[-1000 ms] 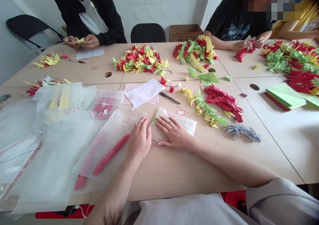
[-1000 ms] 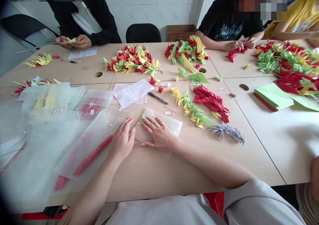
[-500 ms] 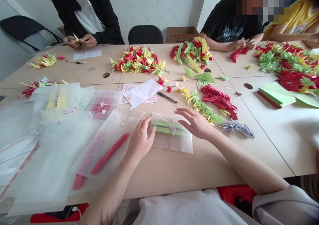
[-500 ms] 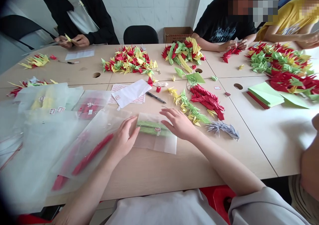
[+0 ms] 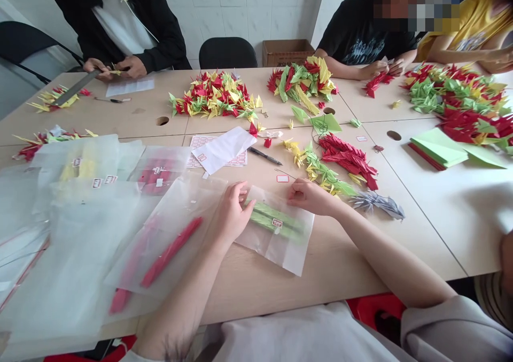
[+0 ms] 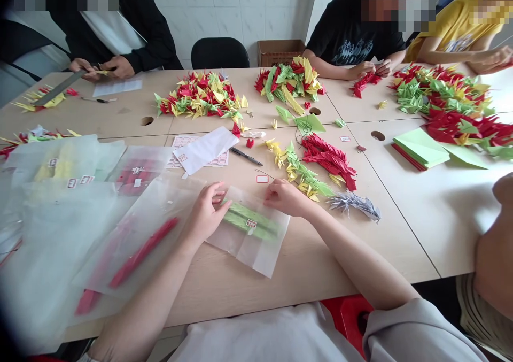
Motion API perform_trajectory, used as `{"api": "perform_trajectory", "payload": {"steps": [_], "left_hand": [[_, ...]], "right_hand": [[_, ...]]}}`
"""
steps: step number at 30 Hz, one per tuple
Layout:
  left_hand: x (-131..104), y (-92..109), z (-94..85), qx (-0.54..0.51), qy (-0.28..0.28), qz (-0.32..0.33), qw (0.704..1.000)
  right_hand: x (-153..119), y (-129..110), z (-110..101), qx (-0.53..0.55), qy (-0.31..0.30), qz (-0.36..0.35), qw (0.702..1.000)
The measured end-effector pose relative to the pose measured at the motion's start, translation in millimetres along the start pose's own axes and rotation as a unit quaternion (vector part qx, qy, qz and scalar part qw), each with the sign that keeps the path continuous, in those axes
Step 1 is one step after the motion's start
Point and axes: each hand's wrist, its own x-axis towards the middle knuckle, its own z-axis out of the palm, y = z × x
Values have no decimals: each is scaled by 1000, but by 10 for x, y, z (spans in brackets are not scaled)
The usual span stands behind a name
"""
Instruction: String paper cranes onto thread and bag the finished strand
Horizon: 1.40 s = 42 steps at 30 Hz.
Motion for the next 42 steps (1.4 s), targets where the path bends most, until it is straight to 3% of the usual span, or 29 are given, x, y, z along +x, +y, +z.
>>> {"api": "perform_trajectory", "payload": {"steps": [5,8,10,13,16,22,25,27,31,37,42], "left_hand": [[23,-84,-33,-103,3,-82,991],[48,-49,-84,-197,-56,-175,963],[53,3,-113,-276,-101,-220,930],[47,74,-129,-357,-97,-235,899],[45,100,-121,-373,-72,-237,894],[57,56,-104,-395,-51,-247,883],[62,22,-93,-422,-8,-248,872],[69,3,-83,-446,36,-251,858],[82,-12,-65,-475,82,-253,839],[71,-11,-57,-495,55,-228,837],[73,-21,-31,-506,36,-217,834]], "right_hand": [[5,-168,-132,89,-27,-33,995],[44,-285,-229,114,-16,-63,991],[96,-321,-285,137,-11,-43,990],[193,-304,-337,147,-50,17,988],[270,-254,-349,150,-94,31,984],[310,-229,-327,210,-79,19,974],[311,-187,-283,326,-9,59,944],[301,-142,-219,420,35,91,902],[250,-94,-28,552,15,136,822],[213,-172,111,612,71,146,774],[222,-194,109,625,89,160,759]]}}
